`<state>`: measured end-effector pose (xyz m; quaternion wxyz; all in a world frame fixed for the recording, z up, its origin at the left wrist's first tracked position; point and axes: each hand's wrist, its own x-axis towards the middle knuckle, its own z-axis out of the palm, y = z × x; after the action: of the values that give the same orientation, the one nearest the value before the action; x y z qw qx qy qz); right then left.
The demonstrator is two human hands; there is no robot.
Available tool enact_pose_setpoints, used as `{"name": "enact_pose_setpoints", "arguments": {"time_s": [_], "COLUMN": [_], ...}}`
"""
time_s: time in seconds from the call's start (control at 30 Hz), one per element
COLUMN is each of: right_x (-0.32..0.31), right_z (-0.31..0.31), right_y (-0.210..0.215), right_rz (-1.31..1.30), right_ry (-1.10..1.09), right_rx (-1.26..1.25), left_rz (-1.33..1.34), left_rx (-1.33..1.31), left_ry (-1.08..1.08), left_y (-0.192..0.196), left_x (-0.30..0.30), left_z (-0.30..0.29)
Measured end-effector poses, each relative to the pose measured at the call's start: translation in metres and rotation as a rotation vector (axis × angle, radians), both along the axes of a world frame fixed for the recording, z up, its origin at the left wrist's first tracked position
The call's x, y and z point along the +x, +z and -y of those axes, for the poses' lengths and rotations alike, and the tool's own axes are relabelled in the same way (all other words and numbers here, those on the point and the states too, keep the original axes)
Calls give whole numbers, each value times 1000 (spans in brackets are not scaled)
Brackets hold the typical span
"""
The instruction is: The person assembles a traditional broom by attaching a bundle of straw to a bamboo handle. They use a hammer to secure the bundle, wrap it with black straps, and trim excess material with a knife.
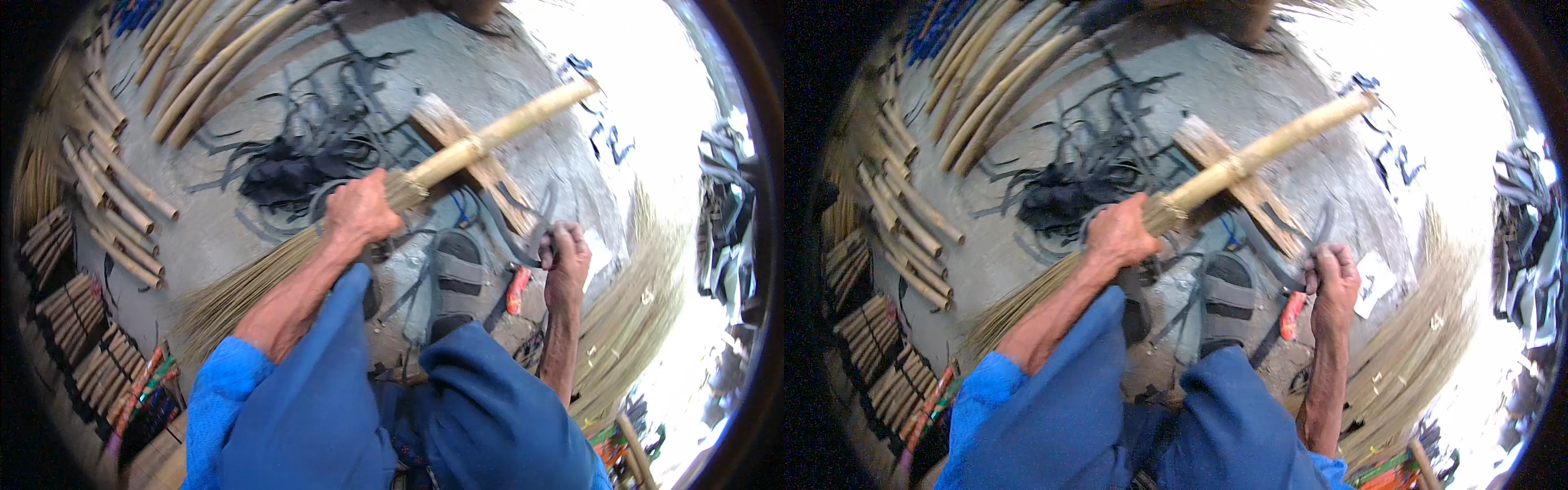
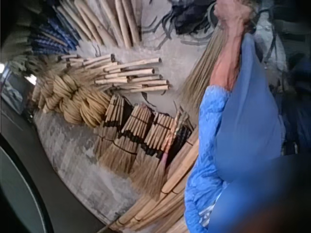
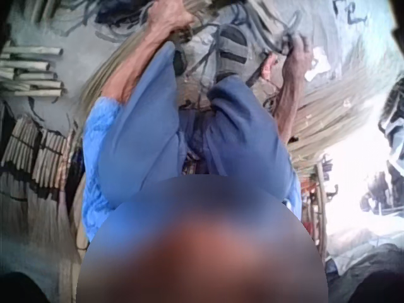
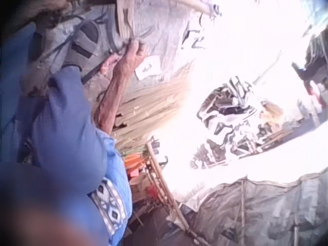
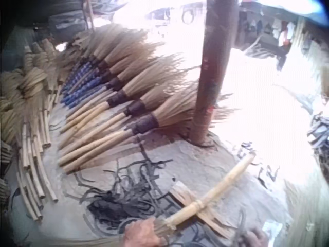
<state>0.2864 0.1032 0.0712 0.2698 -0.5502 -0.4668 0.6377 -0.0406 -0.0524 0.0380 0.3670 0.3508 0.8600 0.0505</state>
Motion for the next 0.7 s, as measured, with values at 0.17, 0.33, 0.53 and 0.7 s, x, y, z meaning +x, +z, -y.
{"name": "enact_pose_setpoints", "arguments": {"time_s": [0.17, 0.33, 0.53, 0.7], "right_x": [92, 147, 172, 160], "right_z": [13, 32, 46, 52], "right_y": [-41, -69, -70, -76], "right_rz": [660, 844, 1069, 1016], "right_ry": [224, 268, 285, 256], "right_rx": [314, 376, 554, 714], "left_rz": [-40, -40, -13, -13], "left_rx": [18, 56, 22, 59], "left_ry": [-2, -26, 7, -2], "left_y": [-3, 5, 5, 4], "left_x": [4, 7, 8, 9], "left_z": [-3, -6, -9, -9]}}
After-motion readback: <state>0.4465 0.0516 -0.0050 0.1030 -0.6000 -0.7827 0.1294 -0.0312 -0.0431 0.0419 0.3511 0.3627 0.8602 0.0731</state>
